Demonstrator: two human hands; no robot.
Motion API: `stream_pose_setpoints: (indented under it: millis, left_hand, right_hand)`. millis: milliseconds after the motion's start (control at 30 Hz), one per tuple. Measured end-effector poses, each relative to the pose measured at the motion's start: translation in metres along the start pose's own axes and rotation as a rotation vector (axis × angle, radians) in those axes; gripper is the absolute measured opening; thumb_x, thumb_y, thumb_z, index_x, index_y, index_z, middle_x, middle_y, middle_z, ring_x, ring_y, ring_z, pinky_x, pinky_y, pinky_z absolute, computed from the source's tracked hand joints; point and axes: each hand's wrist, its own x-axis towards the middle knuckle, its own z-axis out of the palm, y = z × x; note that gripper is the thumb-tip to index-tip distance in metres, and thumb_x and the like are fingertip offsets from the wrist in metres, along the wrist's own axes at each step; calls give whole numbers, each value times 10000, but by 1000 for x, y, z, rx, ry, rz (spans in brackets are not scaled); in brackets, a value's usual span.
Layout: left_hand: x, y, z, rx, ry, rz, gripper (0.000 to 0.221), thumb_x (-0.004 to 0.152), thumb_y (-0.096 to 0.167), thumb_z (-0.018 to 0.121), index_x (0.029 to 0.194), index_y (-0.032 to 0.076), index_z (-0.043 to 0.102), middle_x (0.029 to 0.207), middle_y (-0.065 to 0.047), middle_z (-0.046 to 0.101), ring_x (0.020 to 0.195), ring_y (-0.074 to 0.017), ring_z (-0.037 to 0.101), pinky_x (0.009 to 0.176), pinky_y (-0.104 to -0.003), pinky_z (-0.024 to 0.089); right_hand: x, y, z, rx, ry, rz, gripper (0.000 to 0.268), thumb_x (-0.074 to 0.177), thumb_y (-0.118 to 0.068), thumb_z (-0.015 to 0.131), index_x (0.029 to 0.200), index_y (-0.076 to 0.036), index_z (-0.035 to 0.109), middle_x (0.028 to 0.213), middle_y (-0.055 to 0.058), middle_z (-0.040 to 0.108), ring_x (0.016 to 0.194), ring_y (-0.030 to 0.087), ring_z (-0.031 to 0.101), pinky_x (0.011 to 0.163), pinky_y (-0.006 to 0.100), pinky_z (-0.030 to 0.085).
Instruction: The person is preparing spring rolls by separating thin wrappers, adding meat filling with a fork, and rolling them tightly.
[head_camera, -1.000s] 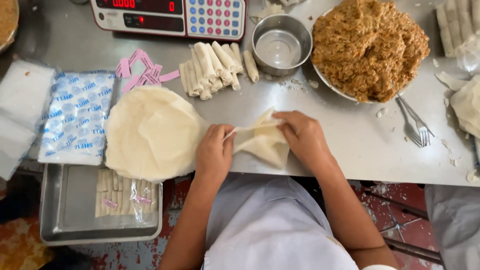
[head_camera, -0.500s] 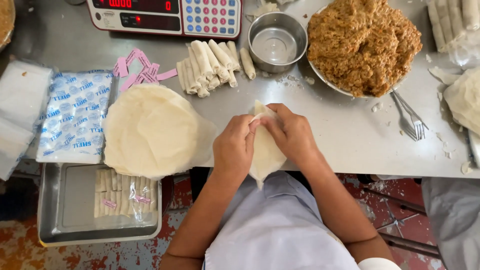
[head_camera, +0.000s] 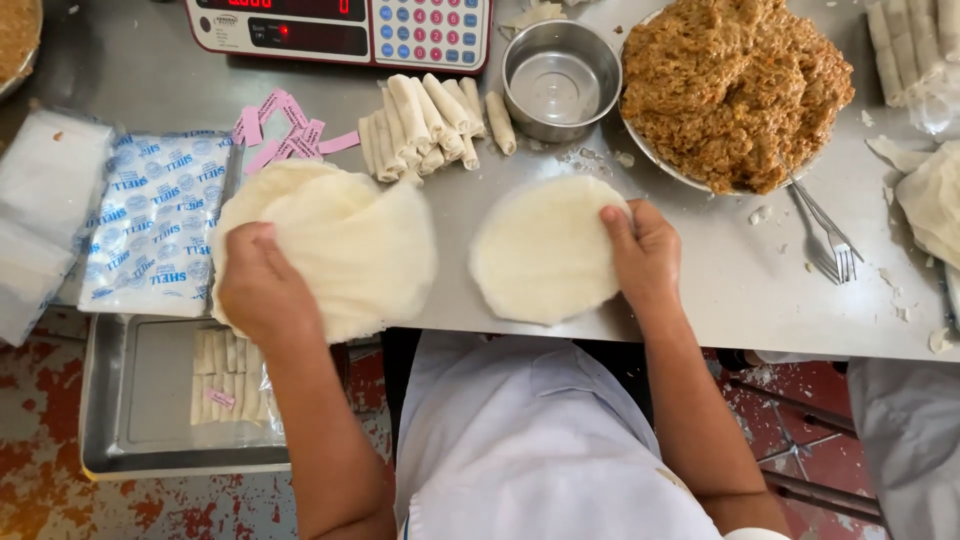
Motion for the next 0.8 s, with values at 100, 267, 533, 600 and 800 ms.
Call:
stream_pose_setpoints:
  millis: [100,267,533,600,800]
  left_hand:
    - [15,-8,-22,160,-66,-20,251,1052,334,740,1248,206,649,1107,-34,633,839,-353,723,725,-478,594]
    - [18,79,-51,62,-14,179,514,1079,369,644,1468,62,509,1482,-233,432,1325,-443,462,972,-637,449]
    - [-27,248,-62,-651,-746,834,1076,711,88,907,1613,235,338,1683,-112,319,1542,-387,328,1188,-729,175]
    - [-26,265,-47,-823,-879,852,865,896,275,803,1583,218,281,1186,-42,658,1167,-290,669,1176,-704,269]
    - [-14,271,-61,-1225,-763,246,240,974,365,704,1179,241,690,951,16,750,952,-186,771,869,-334,615]
  right_hand:
    - [-4,-2,-26,-65,-106,5,247,1083,-338,651,1094,-102,721,709,128,666,658,183,578,624,356,538]
    - [-32,-76,-65,-216,-396,111,571,954,-230,577,1516,-181,483,1251,9,616,1096,150,549,976,309,433]
    - [-59,-123,-67,-429,-408,-312,530,870,-90,741,1388,-92,633,986,181,765,910,334,735,790,504,565]
    - [-64,-156,-79,-451,-291,-418,413,826,-165,805,1232,-140,736,865,153,769,840,336,737,773,495,570]
    - [-38,-168,-83,-414,36,-685,273,949,-166,903,1172,-180,745,1074,-11,734,987,196,702,917,333,512]
